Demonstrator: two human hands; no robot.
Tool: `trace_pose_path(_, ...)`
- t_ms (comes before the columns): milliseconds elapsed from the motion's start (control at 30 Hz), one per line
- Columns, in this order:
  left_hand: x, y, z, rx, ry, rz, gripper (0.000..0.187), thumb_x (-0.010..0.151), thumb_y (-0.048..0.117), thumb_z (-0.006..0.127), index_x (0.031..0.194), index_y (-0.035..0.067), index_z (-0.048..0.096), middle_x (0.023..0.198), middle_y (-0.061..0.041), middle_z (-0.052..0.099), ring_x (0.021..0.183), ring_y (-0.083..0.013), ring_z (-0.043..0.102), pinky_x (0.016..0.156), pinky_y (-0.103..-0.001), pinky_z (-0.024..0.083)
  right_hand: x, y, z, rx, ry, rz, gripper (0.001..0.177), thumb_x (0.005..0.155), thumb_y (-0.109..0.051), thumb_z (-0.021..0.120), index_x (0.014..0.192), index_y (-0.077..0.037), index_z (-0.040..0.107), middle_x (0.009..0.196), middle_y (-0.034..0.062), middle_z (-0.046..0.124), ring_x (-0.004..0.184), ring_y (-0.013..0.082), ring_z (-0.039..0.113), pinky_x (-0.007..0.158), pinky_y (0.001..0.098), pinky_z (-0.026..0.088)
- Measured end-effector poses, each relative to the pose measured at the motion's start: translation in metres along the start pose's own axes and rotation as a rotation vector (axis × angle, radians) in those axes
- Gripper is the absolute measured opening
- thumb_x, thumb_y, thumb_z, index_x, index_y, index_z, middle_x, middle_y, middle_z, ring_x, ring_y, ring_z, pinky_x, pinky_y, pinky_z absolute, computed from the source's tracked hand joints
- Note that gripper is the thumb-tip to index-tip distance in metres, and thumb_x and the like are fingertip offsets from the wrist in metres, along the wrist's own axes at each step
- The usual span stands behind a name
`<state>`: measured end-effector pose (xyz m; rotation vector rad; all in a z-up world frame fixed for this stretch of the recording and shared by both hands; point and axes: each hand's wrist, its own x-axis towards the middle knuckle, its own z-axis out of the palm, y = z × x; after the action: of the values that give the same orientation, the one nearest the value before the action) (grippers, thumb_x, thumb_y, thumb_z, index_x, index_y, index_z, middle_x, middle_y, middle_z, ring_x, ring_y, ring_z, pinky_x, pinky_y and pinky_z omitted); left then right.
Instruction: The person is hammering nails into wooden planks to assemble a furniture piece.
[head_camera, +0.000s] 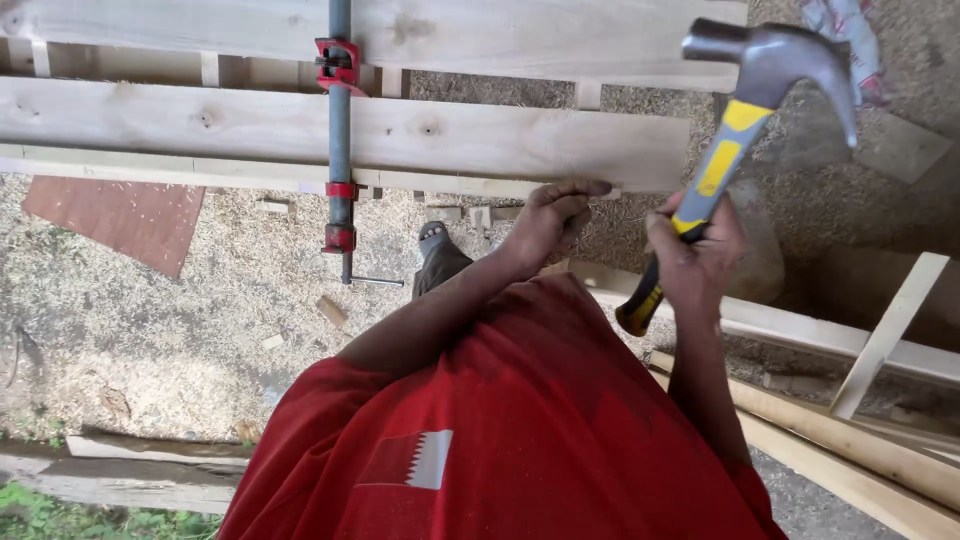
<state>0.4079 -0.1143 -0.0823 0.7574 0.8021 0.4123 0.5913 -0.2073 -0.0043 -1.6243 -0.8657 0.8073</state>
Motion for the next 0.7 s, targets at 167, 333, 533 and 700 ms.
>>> trace_pose_path(167, -0.012, 0.046, 0.024, 0.684, -0.01, 0.402, 0.02, 0.099, 0.022, 0.068, 0.112, 0.009, 0.076, 0.097, -0.003, 0.079, 0.073, -0.009, 0.071, 0.067, -0.027, 0.06, 0.006, 0.01, -0.01, 0.017, 0.037, 0.042, 0.024, 0.089, -0.002, 0.074, 0.108, -0.004, 0.06, 0.092, 0.0017, 0.064, 0.075, 0.0098, 0.063, 0.067, 0.0267, 0.054)
trace_pose_path(333, -0.009, 0.061, 0.036, 1.205, -0.083, 0.489, 0.012, 0.087, 0.026, 0.076, 0.094, 0.016, 0.078, 0.083, -0.003, 0.079, 0.069, -0.02, 0.075, 0.068, -0.041, 0.061, 0.0, 0.014, 0.006, -0.113, -0.057, 0.017, 0.023, 0.085, -0.001, 0.075, 0.105, -0.001, 0.063, 0.088, 0.0055, 0.063, 0.073, 0.0121, 0.062, 0.065, 0.0288, 0.051)
trace_pose_path(533, 0.004, 0.065, 0.013, 1.331, -0.129, 0.538, 0.011, 0.086, 0.022, 0.078, 0.091, 0.012, 0.079, 0.078, -0.007, 0.077, 0.065, -0.0235, 0.073, 0.065, -0.043, 0.06, 0.003, 0.001, 0.012, -0.242, -0.178, -0.03, 0.024, 0.085, -0.004, 0.078, 0.105, 0.002, 0.066, 0.085, 0.0076, 0.069, 0.075, 0.0137, 0.065, 0.069, 0.0307, 0.054)
trace_pose_path(700, 0.079, 0.052, -0.048, 0.998, 0.111, 0.575, 0.005, 0.094, 0.017, 0.075, 0.094, 0.016, 0.08, 0.091, -0.001, 0.08, 0.061, -0.0087, 0.074, 0.058, -0.029, 0.064, 0.003, 0.0, 0.006, 0.057, -0.268, 0.08, 0.026, 0.101, -0.009, 0.07, 0.12, 0.002, 0.056, 0.1, 0.0074, 0.073, 0.079, 0.0134, 0.075, 0.068, 0.0296, 0.065)
